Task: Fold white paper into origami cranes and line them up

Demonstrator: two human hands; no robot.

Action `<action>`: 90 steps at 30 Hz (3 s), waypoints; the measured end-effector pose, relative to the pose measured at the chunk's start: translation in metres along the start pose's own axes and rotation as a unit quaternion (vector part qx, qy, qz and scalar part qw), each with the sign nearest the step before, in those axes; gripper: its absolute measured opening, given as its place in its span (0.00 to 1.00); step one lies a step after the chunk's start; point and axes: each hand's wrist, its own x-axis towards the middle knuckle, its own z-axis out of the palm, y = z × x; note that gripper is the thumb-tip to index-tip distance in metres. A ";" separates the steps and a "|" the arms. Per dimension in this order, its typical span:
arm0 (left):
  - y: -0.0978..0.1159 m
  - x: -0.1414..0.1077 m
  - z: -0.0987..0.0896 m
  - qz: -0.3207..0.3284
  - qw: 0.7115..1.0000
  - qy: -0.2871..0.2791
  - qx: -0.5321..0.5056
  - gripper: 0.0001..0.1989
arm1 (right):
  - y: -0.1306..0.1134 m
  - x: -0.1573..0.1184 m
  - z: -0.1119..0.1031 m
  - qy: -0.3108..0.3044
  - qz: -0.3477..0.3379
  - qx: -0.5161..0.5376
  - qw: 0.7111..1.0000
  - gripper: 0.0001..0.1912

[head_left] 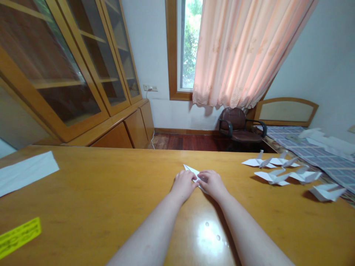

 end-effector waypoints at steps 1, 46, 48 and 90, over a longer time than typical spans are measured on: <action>0.000 -0.001 0.000 -0.001 1.000 0.000 0.002 0.11 | 0.000 0.000 0.000 -0.003 0.002 0.000 1.000 0.11; -0.001 -0.004 0.006 0.026 0.996 -0.077 0.041 0.29 | -0.005 0.001 -0.003 -0.022 0.026 -0.001 0.999 0.20; -0.001 -0.004 0.006 0.025 0.996 -0.077 0.041 0.29 | -0.005 0.001 -0.002 -0.024 0.022 0.002 0.999 0.20; -0.002 -0.003 0.006 0.023 0.996 -0.078 0.029 0.29 | -0.001 0.001 0.002 -0.011 0.036 -0.026 0.999 0.22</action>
